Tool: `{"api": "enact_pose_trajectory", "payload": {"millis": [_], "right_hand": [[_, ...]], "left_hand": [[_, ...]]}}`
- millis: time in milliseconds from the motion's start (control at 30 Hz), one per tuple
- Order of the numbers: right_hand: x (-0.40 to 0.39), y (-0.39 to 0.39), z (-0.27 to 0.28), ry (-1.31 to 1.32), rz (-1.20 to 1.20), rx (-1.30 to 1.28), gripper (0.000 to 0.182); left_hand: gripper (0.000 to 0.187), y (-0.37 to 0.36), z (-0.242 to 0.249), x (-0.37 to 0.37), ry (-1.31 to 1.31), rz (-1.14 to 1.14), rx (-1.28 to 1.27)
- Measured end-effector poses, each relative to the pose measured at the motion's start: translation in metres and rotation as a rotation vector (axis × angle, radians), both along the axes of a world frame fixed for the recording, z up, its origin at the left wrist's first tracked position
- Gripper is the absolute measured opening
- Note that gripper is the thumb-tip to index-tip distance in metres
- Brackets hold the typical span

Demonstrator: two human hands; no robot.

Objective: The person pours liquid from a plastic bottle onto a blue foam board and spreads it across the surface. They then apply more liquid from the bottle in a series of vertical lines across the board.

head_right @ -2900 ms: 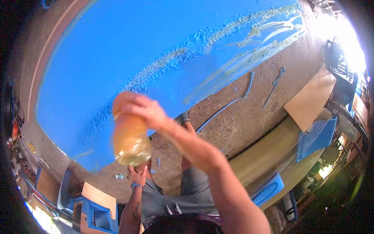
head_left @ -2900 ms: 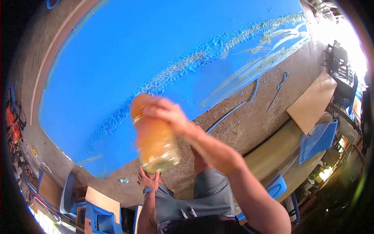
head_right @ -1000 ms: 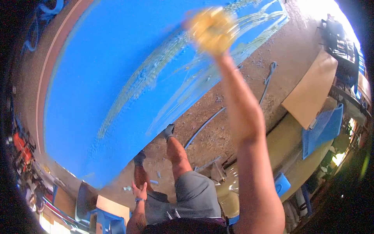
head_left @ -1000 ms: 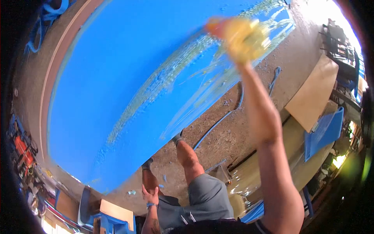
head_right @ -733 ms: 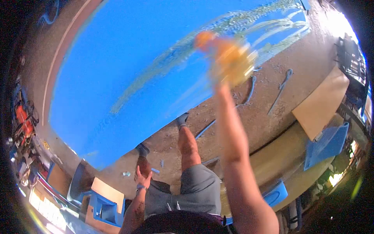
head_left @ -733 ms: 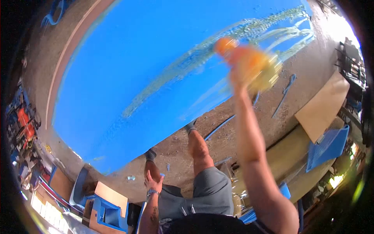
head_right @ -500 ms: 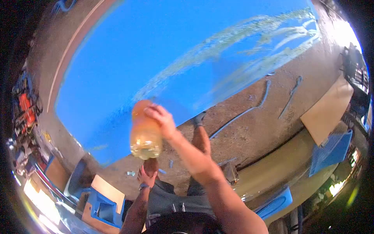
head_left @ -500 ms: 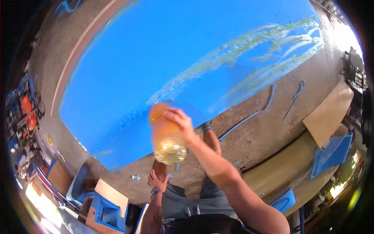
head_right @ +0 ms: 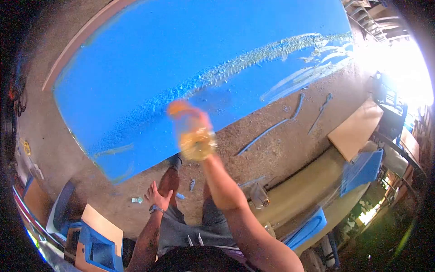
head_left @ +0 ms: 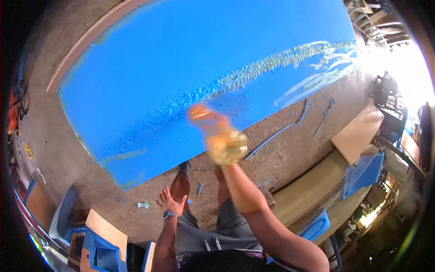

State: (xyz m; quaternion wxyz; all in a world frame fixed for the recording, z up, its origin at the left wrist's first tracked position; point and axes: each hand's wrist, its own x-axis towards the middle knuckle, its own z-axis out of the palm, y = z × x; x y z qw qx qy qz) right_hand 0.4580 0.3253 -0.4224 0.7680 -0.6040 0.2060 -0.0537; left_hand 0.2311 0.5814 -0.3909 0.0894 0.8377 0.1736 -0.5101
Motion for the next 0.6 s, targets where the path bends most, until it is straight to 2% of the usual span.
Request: {"api": "enact_pose_trajectory", "payload": {"millis": [33, 67, 133, 167, 233, 300, 333, 367, 433, 500, 600], "right_hand": [[-0.008, 0.016, 0.004, -0.009, 0.146, -0.042, 0.032], [-0.016, 0.023, -0.011, -0.125, 0.322, -0.593, 0.032], [-0.03, -0.016, -0.065, 0.145, 0.234, -0.4, 0.032], [-0.012, -0.048, -0.061, 0.157, 0.18, -0.393, 0.032], [0.028, -0.128, -0.06, 0.079, 0.012, -0.635, 0.03], [0.054, -0.208, -0.081, -0.069, -0.215, -1.039, 0.028], [0.077, -0.174, -0.022, 0.354, -0.296, -0.927, 0.026], [0.084, -0.169, -0.022, 0.356, -0.366, -0.938, 0.027], [0.064, -0.125, -0.037, 0.193, -0.339, -0.834, 0.028], [0.03, -0.045, -0.039, 0.087, -0.176, -0.546, 0.03], [-0.003, 0.059, -0.02, 0.028, 0.222, -0.215, 0.034]], "left_hand": [[0.096, 0.002, -0.004, -0.004, -0.006, 0.013, -0.006], [0.095, -0.001, -0.002, -0.003, 0.007, 0.014, -0.012], [0.094, -0.004, 0.007, 0.004, 0.036, 0.031, -0.002], [0.094, -0.002, 0.003, 0.0, 0.004, 0.047, -0.009], [0.093, 0.002, -0.002, -0.011, -0.053, 0.066, -0.027], [0.093, 0.0, 0.0, -0.011, -0.051, 0.087, -0.022], [0.093, -0.002, 0.001, -0.01, -0.054, 0.095, -0.021], [0.092, -0.005, -0.001, -0.01, -0.061, 0.092, -0.023], [0.092, -0.008, 0.0, -0.013, -0.069, 0.076, -0.013], [0.092, -0.015, 0.011, -0.007, -0.088, 0.064, -0.004], [0.092, -0.02, 0.008, -0.003, -0.156, 0.041, 0.002]]}}
